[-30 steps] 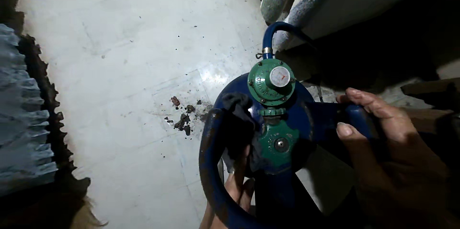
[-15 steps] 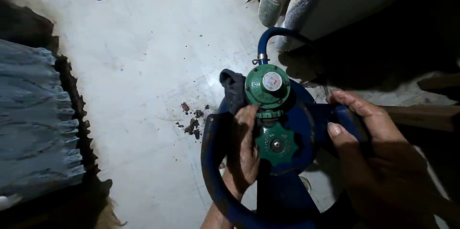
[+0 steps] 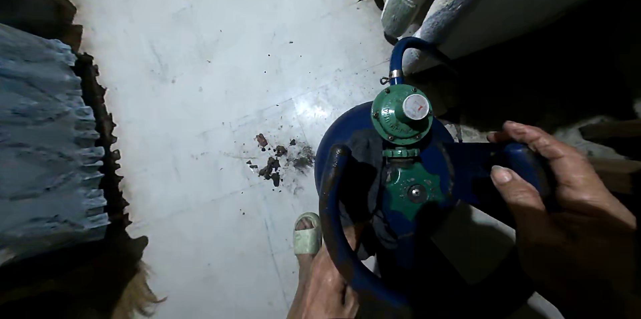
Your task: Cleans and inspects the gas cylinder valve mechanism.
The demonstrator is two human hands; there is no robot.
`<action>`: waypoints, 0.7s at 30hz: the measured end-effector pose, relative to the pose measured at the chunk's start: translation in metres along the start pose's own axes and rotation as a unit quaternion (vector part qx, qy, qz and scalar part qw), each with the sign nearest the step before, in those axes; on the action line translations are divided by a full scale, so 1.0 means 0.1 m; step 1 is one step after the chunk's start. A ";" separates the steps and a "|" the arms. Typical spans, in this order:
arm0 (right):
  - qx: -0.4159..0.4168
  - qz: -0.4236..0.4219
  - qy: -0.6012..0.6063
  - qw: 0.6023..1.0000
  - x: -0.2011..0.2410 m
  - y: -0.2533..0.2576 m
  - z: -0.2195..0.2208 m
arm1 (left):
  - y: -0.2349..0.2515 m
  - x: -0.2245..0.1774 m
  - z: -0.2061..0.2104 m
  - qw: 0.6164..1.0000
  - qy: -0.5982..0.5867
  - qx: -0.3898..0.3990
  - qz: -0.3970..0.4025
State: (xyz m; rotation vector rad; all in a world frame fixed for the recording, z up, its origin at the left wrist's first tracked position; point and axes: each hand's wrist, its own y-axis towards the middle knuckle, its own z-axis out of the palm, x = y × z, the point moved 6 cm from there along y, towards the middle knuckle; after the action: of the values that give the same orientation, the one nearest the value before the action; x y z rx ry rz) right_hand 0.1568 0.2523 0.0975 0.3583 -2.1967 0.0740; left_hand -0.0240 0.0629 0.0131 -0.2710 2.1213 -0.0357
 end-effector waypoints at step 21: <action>0.016 0.002 0.019 1.000 0.00 0.02 0.01 | 0.90 0.03 0.18 0.970 -0.230 -0.071 0.025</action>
State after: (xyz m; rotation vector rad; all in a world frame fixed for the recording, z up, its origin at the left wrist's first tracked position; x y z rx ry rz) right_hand 0.1557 0.2543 0.0975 0.3667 -2.1616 0.1179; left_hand -0.0261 0.1519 -0.0108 -0.2795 1.6679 0.1926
